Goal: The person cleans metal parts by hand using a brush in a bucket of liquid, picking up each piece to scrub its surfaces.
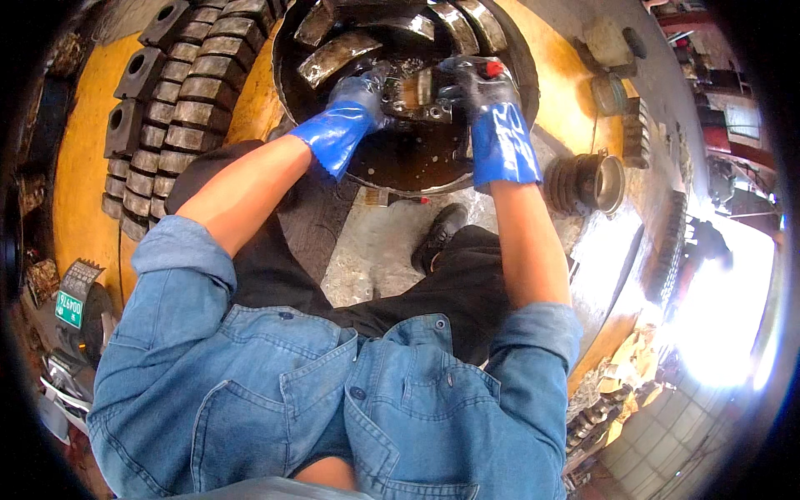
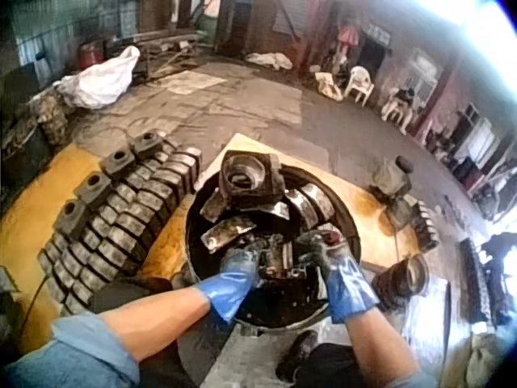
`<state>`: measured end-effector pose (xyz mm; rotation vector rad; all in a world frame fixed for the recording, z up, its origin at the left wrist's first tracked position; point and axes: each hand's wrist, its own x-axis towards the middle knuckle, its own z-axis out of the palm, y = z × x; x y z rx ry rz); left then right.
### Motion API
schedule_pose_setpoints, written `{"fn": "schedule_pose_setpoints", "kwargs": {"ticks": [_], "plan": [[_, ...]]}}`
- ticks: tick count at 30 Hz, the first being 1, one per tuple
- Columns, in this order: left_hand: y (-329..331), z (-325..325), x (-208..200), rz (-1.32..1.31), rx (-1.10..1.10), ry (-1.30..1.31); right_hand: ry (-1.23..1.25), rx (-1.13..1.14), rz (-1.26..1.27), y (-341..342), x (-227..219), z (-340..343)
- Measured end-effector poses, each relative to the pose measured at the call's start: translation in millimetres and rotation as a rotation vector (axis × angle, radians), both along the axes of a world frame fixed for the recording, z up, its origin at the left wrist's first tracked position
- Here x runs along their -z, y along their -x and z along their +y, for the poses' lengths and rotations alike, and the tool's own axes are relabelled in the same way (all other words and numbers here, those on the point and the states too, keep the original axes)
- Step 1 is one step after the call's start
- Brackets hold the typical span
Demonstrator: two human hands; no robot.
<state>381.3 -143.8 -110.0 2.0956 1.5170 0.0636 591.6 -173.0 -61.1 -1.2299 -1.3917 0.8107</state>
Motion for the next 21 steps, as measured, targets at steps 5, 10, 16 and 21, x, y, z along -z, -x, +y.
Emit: {"fn": "schedule_pose_setpoints", "kwargs": {"ticks": [5, 10, 16, 21], "plan": [[4.2, -0.3, 13.0, -0.016, -0.015, -0.041, 0.227, 0.048, -0.135, 8.0, -8.1, 0.5], [-0.3, 2.9, 8.2, 0.013, -0.001, 0.02, 0.459, 0.126, -0.126, 3.7, -20.5, 2.3], [6.0, 1.1, 26.3, -0.111, -0.04, -0.081, 0.349, 0.182, 0.012, 8.8, -35.6, -8.4], [0.3, 4.7, 31.6, -0.051, 0.004, -0.133, 0.264, 0.222, 0.016, 1.4, -36.8, -10.1]]}}
